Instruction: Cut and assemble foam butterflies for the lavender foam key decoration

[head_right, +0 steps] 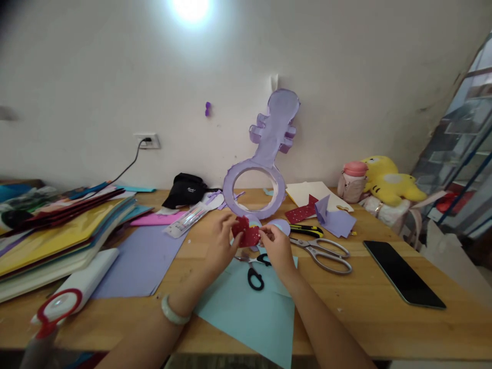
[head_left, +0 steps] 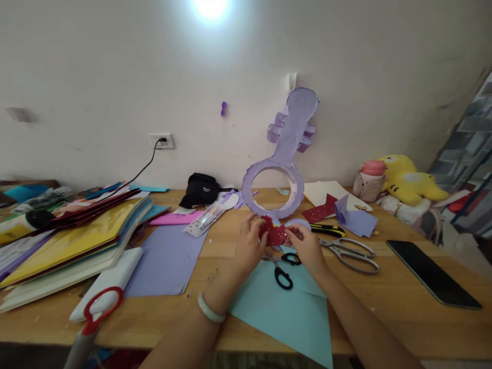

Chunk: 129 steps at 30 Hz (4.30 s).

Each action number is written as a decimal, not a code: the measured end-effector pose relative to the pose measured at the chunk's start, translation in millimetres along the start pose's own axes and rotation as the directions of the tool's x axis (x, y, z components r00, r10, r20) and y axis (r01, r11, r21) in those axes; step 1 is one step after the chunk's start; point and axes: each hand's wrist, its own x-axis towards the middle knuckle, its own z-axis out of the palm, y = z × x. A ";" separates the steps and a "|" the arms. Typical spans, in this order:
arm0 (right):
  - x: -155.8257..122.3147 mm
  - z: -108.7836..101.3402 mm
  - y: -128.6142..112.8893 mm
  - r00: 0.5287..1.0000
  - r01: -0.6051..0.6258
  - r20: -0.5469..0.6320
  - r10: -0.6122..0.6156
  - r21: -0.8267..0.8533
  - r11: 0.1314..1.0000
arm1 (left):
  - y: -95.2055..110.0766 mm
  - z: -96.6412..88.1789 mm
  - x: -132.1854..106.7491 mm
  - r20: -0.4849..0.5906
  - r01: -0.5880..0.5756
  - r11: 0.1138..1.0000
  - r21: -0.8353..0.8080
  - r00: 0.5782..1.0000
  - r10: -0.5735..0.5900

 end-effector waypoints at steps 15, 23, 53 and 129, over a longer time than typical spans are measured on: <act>3.6 0.8 12.0 0.988 0.137 0.099 -0.121 -0.174 0.975 | -14.3 13.0 -0.1 0.259 0.282 0.943 -0.174 0.937 -0.233; 6.5 -10.0 8.1 0.949 0.302 0.035 -0.312 -0.380 0.875 | -11.3 9.1 7.5 0.183 0.323 0.924 -0.204 0.940 -0.288; 10.9 -16.8 -7.5 0.904 0.317 0.398 -0.156 -0.379 0.869 | 5.4 -6.0 10.6 0.387 0.216 0.972 -0.092 0.907 -0.165; 24.3 -24.9 -11.3 0.770 -0.143 0.585 0.255 -0.232 0.962 | 18.4 3.4 -0.4 0.373 0.414 0.900 -0.134 0.863 -0.341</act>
